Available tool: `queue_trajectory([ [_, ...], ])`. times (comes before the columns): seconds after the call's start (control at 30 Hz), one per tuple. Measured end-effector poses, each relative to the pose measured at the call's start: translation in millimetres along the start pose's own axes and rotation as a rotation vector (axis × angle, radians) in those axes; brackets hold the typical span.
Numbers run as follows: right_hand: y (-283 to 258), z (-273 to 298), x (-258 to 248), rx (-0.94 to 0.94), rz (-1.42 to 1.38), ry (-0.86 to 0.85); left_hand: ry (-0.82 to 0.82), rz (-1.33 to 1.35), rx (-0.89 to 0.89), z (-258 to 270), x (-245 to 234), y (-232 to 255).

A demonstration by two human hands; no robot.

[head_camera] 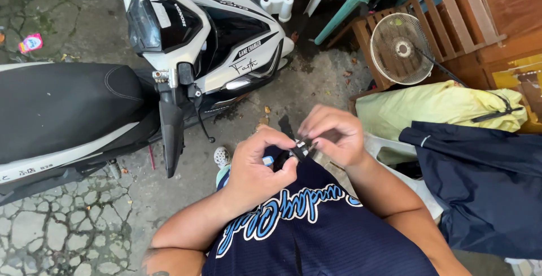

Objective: Assembling a small black mechanical component with white parts and a metal shaft.

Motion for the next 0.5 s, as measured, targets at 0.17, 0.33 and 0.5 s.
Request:
queue_trajectory([
  [0.17, -12, -9, 28, 0.137, -0.086, -0.002, 0.040, -0.038, 0.034, 2, -3, -5],
  [0.33, -21, -10, 26, 0.014, -0.003, 0.073, 0.041, -0.083, 0.203, 1, -3, 7],
  [0.5, -26, -15, 33, 0.044, 0.082, 0.047, 0.064, -0.276, 0.355, -1, -3, 28],
])
Point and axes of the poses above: each hand's wrist, its own z-axis away from the middle knuckle, its own x-axis out of the palm, y = z × x, the point moved 5 cm from there along -z, towards the middle knuckle, and after that the axes turned 13 degrees about y, right-handed, at the moved point
